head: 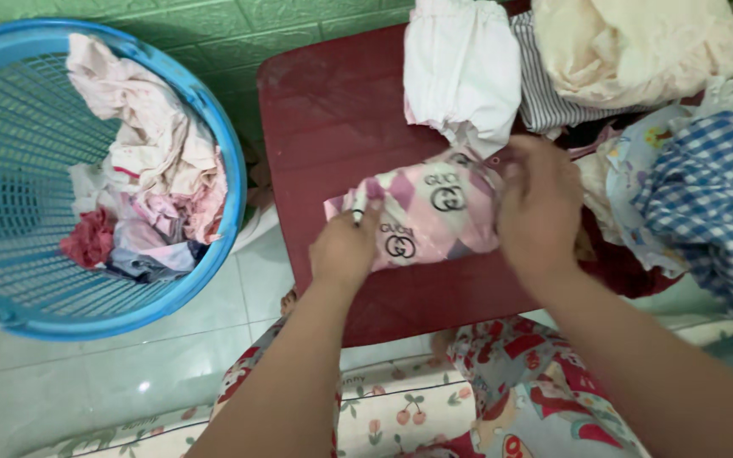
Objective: The person takes baby clothes out of a blue laundry basket and folds them one at a time on a small red table, smoothing each garment flat and stacking the folded pieces into piles by the table's edge.
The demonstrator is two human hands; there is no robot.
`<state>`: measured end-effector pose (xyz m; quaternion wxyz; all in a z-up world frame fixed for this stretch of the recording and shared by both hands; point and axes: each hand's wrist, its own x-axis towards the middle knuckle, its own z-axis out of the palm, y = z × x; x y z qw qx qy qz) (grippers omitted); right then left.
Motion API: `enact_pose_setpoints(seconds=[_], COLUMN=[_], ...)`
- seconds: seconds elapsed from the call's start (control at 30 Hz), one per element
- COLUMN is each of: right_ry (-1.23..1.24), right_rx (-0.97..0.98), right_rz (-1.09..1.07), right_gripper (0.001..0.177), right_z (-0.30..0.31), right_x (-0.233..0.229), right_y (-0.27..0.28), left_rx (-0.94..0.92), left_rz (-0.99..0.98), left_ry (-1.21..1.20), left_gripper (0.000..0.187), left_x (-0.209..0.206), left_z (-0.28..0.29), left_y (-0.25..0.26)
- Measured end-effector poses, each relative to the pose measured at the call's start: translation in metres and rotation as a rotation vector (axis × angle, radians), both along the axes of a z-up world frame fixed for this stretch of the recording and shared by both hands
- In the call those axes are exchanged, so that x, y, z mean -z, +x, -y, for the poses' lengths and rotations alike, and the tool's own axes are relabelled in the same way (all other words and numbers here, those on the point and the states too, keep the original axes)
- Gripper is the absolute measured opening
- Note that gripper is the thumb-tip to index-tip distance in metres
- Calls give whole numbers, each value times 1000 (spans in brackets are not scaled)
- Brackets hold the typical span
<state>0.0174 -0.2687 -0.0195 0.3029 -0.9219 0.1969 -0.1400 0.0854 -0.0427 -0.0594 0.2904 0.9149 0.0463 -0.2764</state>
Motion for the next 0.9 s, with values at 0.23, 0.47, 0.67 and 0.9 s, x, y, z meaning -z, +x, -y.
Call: enact_pose_setpoints(seconds=[0.23,0.47,0.67,0.9], right_ry=[-228,-167,-41,552], right_rx=[-419,-439,-228,351], right_rz=[-330,-510,-354,-479], right_gripper=[69,71,86,84], right_z=[-27,-18,-22,-20], right_x=[4,39,29,18], right_y=[-8,7,0,12], left_rx=[-2,44,-332,-851], left_rz=[-151,-179,41,-184], left_ry=[131,264,202,-236], left_gripper=[68,66,68,103], left_x=[10,18,-8,12], left_z=[-1,9,22,28], left_y=[5,3,-8,-7])
